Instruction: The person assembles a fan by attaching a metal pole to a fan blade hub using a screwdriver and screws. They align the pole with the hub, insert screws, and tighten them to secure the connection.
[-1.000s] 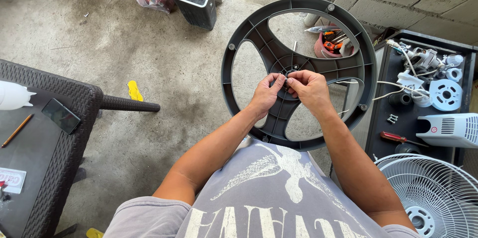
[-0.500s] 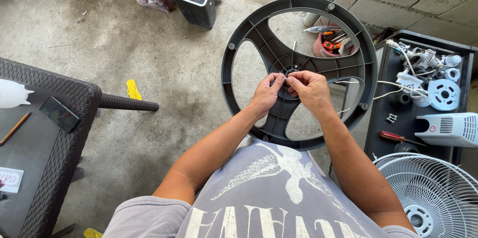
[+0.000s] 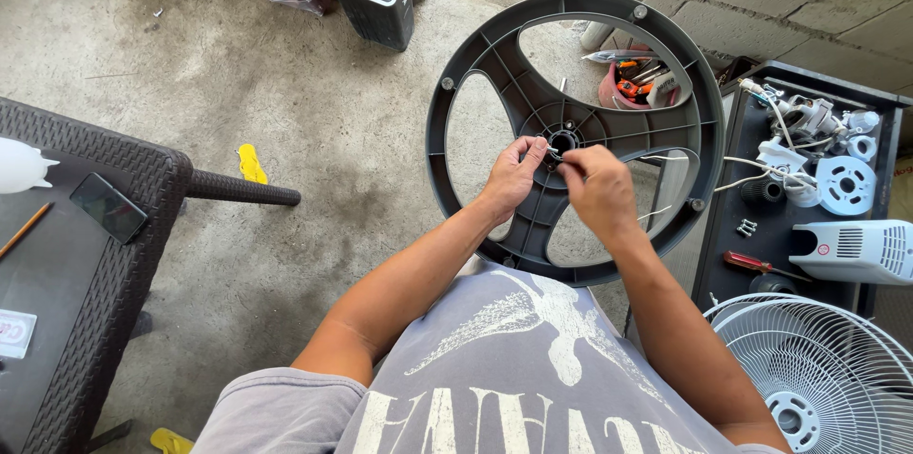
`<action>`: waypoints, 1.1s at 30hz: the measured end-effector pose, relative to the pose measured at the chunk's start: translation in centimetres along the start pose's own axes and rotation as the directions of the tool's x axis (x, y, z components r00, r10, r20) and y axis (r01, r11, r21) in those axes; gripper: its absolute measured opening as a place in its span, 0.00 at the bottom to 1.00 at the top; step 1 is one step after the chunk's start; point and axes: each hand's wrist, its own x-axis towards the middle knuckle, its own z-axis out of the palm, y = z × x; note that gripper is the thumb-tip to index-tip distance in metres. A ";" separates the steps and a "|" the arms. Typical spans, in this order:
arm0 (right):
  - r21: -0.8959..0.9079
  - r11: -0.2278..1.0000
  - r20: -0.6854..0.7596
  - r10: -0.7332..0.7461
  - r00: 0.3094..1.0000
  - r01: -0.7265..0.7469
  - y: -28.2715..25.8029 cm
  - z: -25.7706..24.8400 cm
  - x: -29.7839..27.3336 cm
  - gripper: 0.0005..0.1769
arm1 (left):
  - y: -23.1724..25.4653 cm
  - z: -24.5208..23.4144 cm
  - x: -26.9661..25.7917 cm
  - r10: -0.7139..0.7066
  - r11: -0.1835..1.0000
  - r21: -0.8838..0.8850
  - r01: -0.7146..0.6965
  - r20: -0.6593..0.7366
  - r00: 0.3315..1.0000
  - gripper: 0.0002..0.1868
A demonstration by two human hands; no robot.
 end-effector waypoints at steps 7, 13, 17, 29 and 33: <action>-0.323 0.942 0.001 -0.094 0.996 0.089 -0.8 2.0 -1.2 0.07 | -0.1 0.4 -0.2 0.006 1.000 0.014 -0.006 -0.003 1.000 0.17; -0.438 0.893 -0.054 -0.143 0.988 0.105 -1.2 3.0 -1.8 0.06 | 0.4 0.5 -0.7 0.011 0.999 -0.030 -0.011 0.017 1.000 0.17; -0.473 0.875 -0.038 -0.141 0.989 0.107 -1.5 3.3 -1.8 0.06 | 0.8 0.6 -1.0 -0.013 1.000 -0.009 0.013 0.009 1.000 0.16; -0.340 0.940 -0.073 -0.011 0.997 -0.015 -1.8 2.4 -2.4 0.14 | 1.2 0.6 -1.4 0.002 1.000 -0.025 -0.002 0.000 1.000 0.15; -0.313 0.948 -0.091 0.038 0.995 -0.065 -1.8 2.5 -2.5 0.11 | 1.2 0.6 -1.5 0.007 1.000 -0.015 -0.007 0.001 1.000 0.15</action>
